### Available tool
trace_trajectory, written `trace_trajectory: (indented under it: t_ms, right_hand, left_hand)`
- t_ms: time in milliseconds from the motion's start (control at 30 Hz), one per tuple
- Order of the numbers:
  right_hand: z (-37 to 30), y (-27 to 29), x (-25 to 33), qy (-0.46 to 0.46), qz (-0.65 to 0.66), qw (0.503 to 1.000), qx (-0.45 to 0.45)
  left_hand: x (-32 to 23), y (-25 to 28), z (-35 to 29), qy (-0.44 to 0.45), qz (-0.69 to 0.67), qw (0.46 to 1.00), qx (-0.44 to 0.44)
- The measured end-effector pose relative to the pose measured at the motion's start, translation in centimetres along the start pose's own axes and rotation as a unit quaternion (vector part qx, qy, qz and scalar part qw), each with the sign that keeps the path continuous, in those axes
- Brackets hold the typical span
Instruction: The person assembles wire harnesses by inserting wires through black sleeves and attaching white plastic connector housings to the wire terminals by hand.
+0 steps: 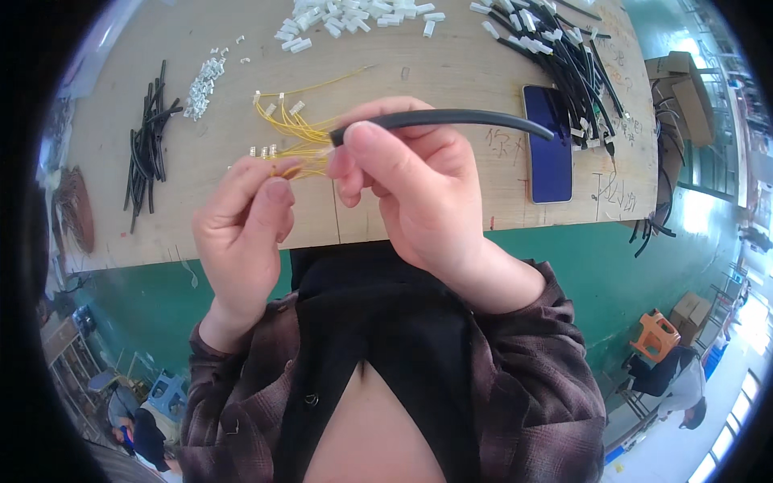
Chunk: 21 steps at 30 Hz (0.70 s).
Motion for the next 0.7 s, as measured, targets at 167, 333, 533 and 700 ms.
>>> trace_trajectory:
  t_ms: [167, 333, 533, 700]
  right_hand:
    - [-0.1, 0.4, 0.1, -0.002, 0.003, 1.0, 0.0]
    - [0.1, -0.2, -0.3, 0.004, -0.008, 1.0, -0.014]
    - [0.2, -0.2, -0.4, 0.016, -0.052, 0.998, -0.008]
    - [0.2, -0.4, -0.2, 0.022, -0.058, 0.998, 0.002]
  left_hand:
    - [-0.3, 0.1, 0.3, -0.03, 0.038, 0.999, -0.018]
    - [-1.1, 0.0, 0.3, -0.095, 0.111, 0.989, -0.015]
    - [-2.3, -0.5, -0.1, -0.202, 0.23, 0.952, -0.005]
    - [-1.6, -0.1, 0.0, -0.146, 0.193, 0.97, -0.009]
Point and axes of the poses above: each hand's wrist, its own z-axis towards the middle knuckle, its own y-axis out of the back of the hand, x = y × z, the point moved 9 cm from there along z, towards the middle knuckle, and after that the axes turned 2 degrees about -y, right-handed, at the moved point
